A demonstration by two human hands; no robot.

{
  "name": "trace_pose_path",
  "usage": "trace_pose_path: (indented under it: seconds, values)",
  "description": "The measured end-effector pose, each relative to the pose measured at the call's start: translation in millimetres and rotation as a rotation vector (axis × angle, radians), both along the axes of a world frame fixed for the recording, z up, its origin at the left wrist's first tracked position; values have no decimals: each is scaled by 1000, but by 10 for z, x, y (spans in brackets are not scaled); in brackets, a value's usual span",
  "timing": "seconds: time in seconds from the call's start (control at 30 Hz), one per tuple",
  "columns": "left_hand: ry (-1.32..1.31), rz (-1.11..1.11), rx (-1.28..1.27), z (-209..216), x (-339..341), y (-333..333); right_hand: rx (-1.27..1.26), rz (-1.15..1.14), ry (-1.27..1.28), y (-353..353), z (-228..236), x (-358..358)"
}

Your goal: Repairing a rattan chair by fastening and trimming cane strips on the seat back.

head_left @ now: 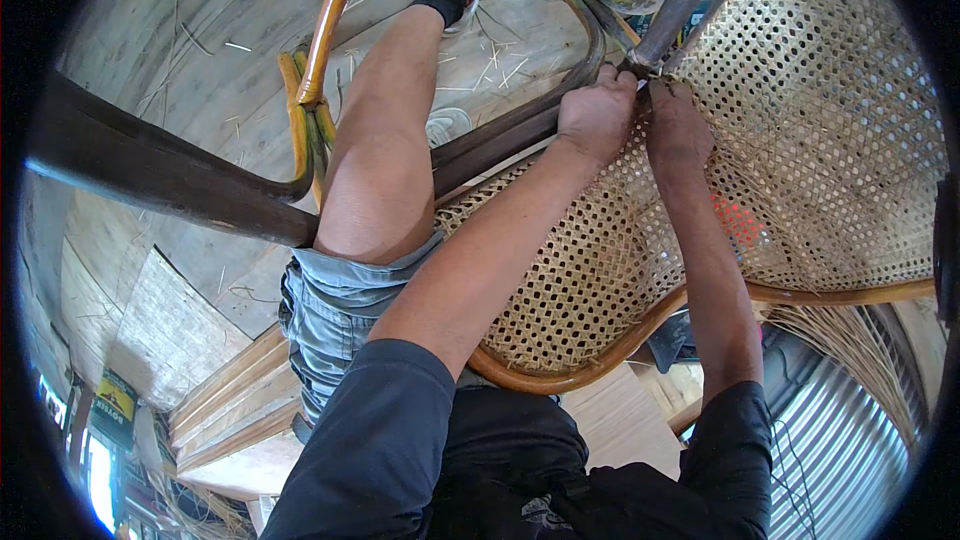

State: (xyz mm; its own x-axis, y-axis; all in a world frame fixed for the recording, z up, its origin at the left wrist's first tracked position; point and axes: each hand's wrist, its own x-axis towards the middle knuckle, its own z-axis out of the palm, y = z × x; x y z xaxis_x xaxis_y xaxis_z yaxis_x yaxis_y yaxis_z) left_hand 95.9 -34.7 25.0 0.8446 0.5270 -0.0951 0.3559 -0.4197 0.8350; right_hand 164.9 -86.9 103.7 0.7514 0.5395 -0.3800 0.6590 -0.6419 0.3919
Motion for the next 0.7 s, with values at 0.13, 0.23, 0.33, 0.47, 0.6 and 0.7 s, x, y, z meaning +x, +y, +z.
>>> trace_pose_path:
  seconds: [0.13,0.23,0.33,0.47,0.6,0.7]
  values:
    - [36,-36,52,47,-3,10,-51,-54,1,49,1,22]
    - [112,52,-74,111,-31,51,-28,-57,4,-1,-19,33]
    - [87,-45,-275,114,-6,170,12,-68,16,-58,-24,50]
    - [35,-178,-336,90,-9,266,75,-6,5,-119,-72,7]
    - [34,-295,-542,97,55,343,103,-17,9,-166,-59,22]
    - [-19,-226,-511,94,46,261,150,-3,47,-159,23,46]
